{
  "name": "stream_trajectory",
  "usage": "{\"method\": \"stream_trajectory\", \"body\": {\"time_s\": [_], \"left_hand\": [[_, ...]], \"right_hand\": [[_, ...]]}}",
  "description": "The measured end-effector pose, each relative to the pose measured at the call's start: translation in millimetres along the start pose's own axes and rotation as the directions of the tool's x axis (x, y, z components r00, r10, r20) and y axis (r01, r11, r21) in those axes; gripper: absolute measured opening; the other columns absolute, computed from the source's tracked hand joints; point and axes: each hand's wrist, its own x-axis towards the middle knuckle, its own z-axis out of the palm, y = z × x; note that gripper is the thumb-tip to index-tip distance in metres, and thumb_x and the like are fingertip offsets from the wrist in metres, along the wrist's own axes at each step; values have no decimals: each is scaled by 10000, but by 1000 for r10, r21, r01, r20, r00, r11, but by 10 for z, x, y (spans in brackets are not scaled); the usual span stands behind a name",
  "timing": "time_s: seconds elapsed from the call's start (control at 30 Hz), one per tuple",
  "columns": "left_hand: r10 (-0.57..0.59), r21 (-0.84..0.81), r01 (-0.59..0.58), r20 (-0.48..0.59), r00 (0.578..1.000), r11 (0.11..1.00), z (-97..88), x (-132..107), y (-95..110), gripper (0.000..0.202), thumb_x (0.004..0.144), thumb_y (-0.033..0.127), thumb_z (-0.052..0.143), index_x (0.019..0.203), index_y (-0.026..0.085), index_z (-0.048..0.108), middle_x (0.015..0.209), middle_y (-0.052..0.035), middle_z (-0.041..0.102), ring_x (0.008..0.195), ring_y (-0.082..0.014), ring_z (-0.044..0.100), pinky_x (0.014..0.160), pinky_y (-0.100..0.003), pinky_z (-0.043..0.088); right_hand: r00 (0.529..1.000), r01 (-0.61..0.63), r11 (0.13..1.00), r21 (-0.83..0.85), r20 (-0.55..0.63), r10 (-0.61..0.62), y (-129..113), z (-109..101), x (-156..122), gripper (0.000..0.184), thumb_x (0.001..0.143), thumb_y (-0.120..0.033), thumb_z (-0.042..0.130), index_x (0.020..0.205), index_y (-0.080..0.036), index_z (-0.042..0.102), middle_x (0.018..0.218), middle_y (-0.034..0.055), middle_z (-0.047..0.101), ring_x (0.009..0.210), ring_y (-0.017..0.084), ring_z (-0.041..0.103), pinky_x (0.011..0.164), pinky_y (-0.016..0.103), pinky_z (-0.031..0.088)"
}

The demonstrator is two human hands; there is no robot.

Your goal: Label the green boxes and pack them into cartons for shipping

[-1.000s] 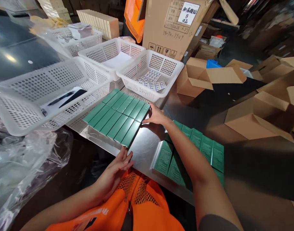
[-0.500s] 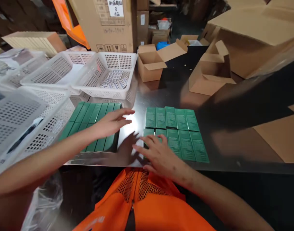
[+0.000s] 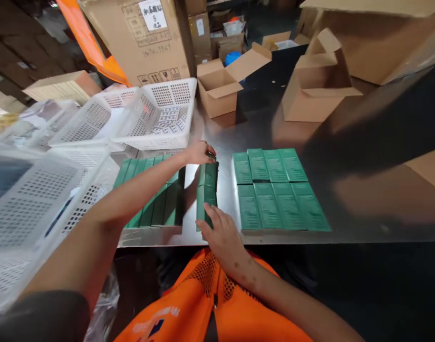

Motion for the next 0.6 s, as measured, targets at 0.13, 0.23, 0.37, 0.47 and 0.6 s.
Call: {"method": "stream_trajectory", "body": {"time_s": [0.13,0.23,0.37,0.47,0.6], "left_hand": [[-131,152,136,-43,990,979,-147,-212,-225,366,753,230,694,1101,169,789,1292,-126,699,1287,-348,580,1110,-393,436],[-197,178,196,-16,980,964,-151,-324,-362,429,799,315,687,1193,158,750,1371,-171,645,1301,-388,571,1097,-439,444],[-214,126,208,31,976,970,-78,-405,-450,586,870,380,621,1411,160,576,1305,-154,693,1216,-315,645,993,-359,500],[-225,102,223,11,974,969,-45,-425,-483,628,855,407,637,1404,118,537,1273,-180,699,1177,-322,661,951,-362,510],[-188,86,186,18,982,979,-69,-420,-544,556,807,434,696,1267,127,641,1197,-165,724,1131,-337,675,956,-385,524]], "right_hand": [[995,-59,956,288,-55,78,-206,330,172,285,1000,-86,412,1203,-167,595,1437,199,522,1337,275,556,1025,417,571],[990,-116,899,422,-22,138,-284,404,278,248,1023,-187,470,1250,-153,564,1414,220,503,1317,278,579,1004,407,596],[990,-134,872,470,32,134,-302,400,328,337,966,-289,637,1273,-175,561,1432,218,470,1300,321,588,986,466,608],[990,-138,873,468,39,136,-317,430,361,280,964,-273,640,1226,-186,595,1367,202,519,1299,321,587,987,473,605],[990,-139,887,440,85,113,-292,391,390,415,927,-268,693,1307,-161,564,1396,218,517,1308,317,576,1008,467,589]]}}
